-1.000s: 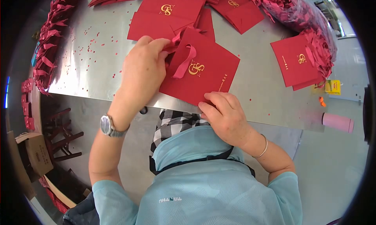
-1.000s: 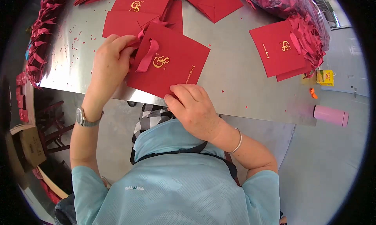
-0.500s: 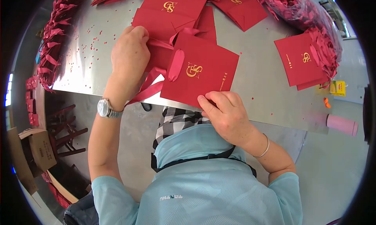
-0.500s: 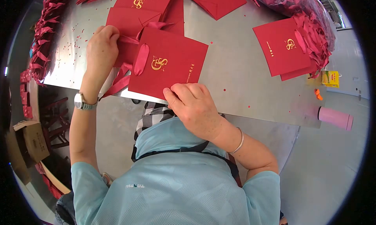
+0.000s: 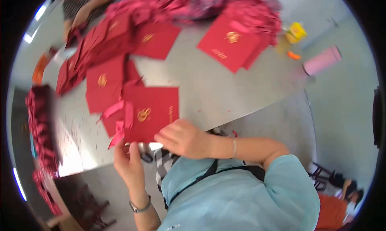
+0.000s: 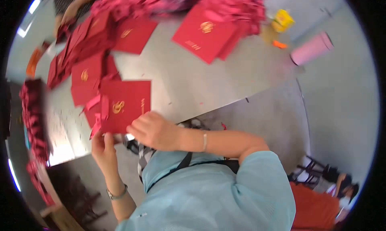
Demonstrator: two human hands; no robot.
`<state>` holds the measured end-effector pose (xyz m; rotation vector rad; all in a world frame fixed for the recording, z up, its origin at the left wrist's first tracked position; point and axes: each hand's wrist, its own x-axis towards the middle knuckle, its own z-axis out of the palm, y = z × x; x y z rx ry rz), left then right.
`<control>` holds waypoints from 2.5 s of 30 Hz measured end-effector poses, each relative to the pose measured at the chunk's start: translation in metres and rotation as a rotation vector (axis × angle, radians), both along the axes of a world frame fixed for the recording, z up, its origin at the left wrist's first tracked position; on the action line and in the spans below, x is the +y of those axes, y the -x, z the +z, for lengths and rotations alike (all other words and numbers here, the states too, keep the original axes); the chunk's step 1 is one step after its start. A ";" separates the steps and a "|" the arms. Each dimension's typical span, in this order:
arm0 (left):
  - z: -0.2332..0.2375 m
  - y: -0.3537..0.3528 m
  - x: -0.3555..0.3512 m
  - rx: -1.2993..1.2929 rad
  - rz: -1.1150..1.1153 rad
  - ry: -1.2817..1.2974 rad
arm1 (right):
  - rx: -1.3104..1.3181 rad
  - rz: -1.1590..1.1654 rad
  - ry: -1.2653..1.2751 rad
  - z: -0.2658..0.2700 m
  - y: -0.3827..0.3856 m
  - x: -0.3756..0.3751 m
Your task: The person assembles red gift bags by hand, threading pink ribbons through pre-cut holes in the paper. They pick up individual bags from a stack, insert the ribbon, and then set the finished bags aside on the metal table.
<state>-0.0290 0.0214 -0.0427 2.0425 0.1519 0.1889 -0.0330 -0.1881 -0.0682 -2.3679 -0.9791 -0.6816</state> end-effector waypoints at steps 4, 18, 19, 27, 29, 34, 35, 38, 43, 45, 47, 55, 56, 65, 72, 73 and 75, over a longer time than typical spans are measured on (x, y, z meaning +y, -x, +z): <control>-0.004 -0.010 -0.021 -0.173 0.004 0.268 | -0.069 -0.060 -0.131 -0.005 0.001 0.003; 0.064 -0.095 -0.117 -0.085 -0.524 0.628 | 0.330 -0.313 -1.147 0.048 -0.025 -0.109; 0.065 -0.108 -0.140 -0.119 -0.556 0.577 | 0.254 -0.382 -1.148 0.050 -0.031 -0.124; -0.007 -0.208 -0.253 -0.136 -0.835 -0.177 | 0.105 -1.024 -0.432 0.049 -0.035 -0.196; 0.016 -0.199 -0.271 -0.096 -0.911 -0.141 | 0.166 -1.133 -0.407 0.052 -0.020 -0.205; 0.016 -0.213 -0.290 0.034 -0.923 -0.020 | 0.758 -0.897 -0.625 0.046 -0.034 -0.226; 0.006 -0.220 -0.297 0.000 -0.971 0.130 | 0.664 -0.917 -0.627 0.040 -0.041 -0.230; 0.005 -0.225 -0.321 -0.008 -0.934 0.249 | 0.516 -0.948 -0.624 0.037 -0.056 -0.248; 0.001 -0.245 -0.363 -0.049 -0.905 0.314 | 0.285 -0.977 -0.577 0.039 -0.078 -0.288; -0.006 -0.255 -0.375 -0.096 -0.887 0.292 | 0.314 -1.008 -0.578 0.035 -0.084 -0.292; -0.012 -0.257 -0.376 -0.100 -0.861 0.333 | 0.239 -0.991 -0.556 0.025 -0.088 -0.294; -0.018 -0.229 -0.353 -0.270 -0.926 0.288 | 0.267 -0.973 -0.567 0.008 -0.068 -0.278; -0.030 -0.234 -0.350 -0.343 -0.879 0.185 | 0.246 -0.978 -0.564 0.002 -0.069 -0.279; 0.019 -0.142 -0.212 -0.372 -0.750 -0.210 | 0.303 -0.749 -0.784 0.001 -0.064 -0.267; 0.042 -0.093 -0.057 -0.606 -0.547 -0.316 | 0.290 -0.774 -0.753 0.004 -0.058 -0.271; 0.042 -0.087 -0.039 -0.581 -0.497 -0.390 | 0.310 -0.774 -0.761 0.003 -0.057 -0.273; 0.035 -0.077 -0.009 -0.550 -0.411 -0.497 | 0.308 -0.774 -0.723 0.002 -0.058 -0.276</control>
